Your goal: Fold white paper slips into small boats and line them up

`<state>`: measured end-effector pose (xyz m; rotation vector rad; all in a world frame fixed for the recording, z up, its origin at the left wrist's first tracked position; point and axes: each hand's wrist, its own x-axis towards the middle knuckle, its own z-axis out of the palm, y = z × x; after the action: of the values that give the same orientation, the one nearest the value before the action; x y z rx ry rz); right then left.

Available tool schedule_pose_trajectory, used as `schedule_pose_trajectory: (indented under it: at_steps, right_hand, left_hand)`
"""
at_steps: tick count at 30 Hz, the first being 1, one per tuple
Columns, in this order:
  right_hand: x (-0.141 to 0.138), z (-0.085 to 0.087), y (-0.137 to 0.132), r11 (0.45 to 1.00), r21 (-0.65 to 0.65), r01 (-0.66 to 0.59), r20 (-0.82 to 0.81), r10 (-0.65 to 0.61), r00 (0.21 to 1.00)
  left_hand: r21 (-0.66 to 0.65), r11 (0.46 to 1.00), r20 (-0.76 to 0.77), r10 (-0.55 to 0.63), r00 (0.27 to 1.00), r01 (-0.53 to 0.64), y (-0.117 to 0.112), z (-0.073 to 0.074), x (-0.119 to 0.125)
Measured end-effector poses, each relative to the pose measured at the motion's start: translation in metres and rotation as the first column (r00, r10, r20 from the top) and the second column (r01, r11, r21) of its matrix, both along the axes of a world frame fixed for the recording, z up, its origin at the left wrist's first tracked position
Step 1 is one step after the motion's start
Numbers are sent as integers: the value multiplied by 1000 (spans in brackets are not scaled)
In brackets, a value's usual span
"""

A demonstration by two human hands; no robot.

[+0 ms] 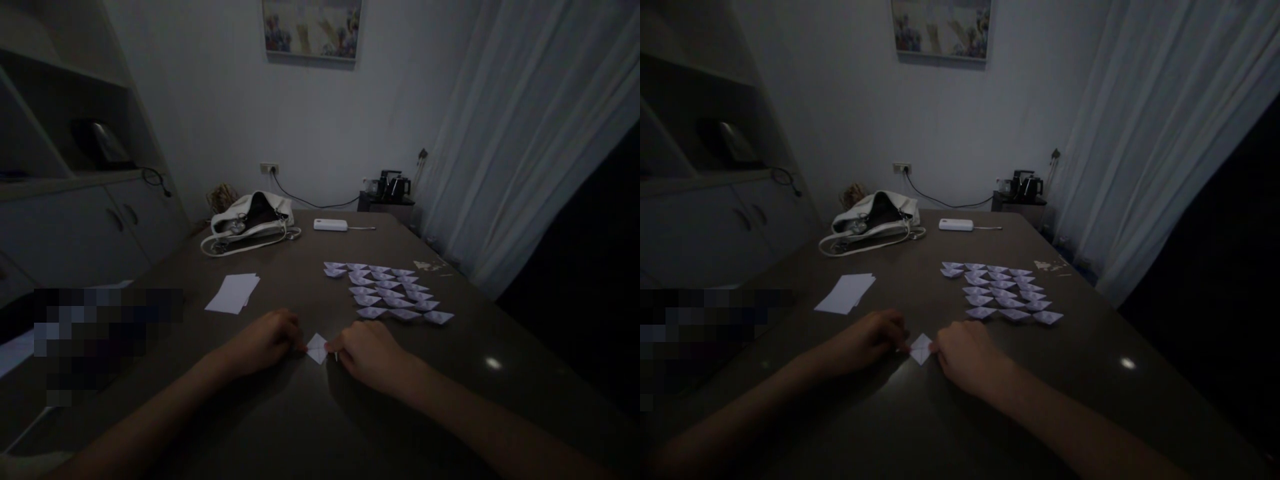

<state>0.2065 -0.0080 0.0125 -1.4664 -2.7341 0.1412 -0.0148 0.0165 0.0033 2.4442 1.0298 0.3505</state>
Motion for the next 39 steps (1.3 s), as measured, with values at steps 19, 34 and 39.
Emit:
schedule_pose_trajectory:
  at_steps: [19, 34, 39]
  right_hand:
    - [-5, -34, 14, 995, -79, -64, -540, 11, 842]
    - [-7, -42, 20, 963, -245, -109, -748, -116, 653]
    - [-9, -45, 19, 938, -312, -147, -824, -190, 534]
  left_hand:
    - [-53, 996, 148, 80, 986, -72, -4, -19, 11]
    - [-189, 979, 426, 147, 892, -71, -7, -17, 12]
    - [-255, 963, 515, 213, 830, -88, -7, -11, 12]
